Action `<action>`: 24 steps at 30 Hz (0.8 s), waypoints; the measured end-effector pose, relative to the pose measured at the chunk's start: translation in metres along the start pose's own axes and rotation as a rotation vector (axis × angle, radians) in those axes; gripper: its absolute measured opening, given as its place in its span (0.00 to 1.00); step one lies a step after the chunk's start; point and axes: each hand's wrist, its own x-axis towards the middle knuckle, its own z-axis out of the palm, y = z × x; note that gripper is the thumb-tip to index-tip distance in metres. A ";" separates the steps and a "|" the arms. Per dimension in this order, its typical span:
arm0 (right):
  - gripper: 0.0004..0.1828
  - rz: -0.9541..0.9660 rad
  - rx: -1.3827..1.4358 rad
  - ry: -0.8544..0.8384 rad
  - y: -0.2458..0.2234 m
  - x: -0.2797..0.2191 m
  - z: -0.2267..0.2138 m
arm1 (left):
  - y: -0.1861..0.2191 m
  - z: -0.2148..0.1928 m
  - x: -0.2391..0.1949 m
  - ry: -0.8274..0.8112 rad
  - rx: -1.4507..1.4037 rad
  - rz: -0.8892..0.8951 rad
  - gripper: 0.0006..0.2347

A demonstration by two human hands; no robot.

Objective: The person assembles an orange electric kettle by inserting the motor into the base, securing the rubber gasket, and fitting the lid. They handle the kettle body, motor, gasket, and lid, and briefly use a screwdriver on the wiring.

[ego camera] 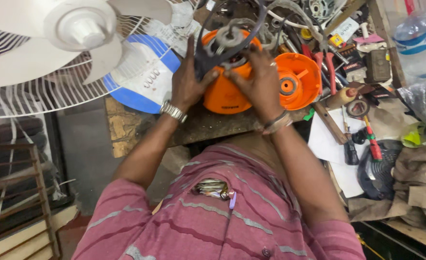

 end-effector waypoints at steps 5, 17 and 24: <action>0.25 0.124 0.067 -0.081 0.030 0.036 -0.005 | 0.027 0.000 0.051 0.140 0.336 0.416 0.45; 0.14 0.766 1.019 0.425 0.009 -0.089 0.033 | 0.046 0.023 0.134 0.124 0.249 0.385 0.38; 0.29 0.269 0.066 0.241 0.026 -0.061 0.015 | 0.055 0.027 0.167 0.144 0.247 0.398 0.38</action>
